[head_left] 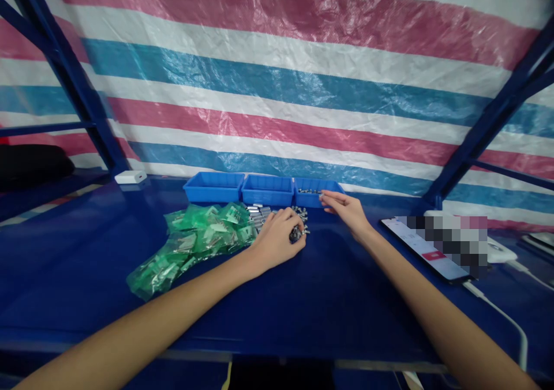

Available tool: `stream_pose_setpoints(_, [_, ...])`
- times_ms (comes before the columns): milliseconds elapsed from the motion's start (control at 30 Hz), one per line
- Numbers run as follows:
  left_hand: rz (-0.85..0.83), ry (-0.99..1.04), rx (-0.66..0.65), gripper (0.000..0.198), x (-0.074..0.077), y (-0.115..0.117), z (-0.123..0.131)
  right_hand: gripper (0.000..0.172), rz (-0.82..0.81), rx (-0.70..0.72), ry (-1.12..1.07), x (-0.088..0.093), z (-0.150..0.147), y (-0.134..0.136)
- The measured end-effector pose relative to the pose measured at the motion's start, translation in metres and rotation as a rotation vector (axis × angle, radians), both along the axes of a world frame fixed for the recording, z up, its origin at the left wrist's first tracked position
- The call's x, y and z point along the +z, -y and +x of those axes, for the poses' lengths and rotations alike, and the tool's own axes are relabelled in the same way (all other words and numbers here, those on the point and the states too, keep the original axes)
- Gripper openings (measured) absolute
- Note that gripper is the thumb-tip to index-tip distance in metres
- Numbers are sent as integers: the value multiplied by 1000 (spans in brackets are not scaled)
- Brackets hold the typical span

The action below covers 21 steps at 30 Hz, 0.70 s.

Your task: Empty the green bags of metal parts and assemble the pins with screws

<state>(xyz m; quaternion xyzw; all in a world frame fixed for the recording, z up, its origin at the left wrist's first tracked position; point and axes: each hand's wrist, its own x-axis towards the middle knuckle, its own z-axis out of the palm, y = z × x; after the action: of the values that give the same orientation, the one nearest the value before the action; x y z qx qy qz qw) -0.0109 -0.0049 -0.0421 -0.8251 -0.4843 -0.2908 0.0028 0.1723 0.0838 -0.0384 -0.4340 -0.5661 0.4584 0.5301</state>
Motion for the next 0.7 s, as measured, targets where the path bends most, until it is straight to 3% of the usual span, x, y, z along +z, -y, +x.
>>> stream_pose_setpoints(100, [-3,1,18,8,-1,-1,0,46,31,125,-101,0,2,-3])
stream_pose_setpoints(300, [31,81,52,15,-2,-6,-4,31,-20,311,133,2,-8,15])
stream_pose_setpoints(467, [81,129,77,18,1,-7,-6,34,-94,529,169,4,-20,32])
stream_pose_setpoints(700, [158,214,97,19,8,-3,-4,37,-131,576,27,12,-24,38])
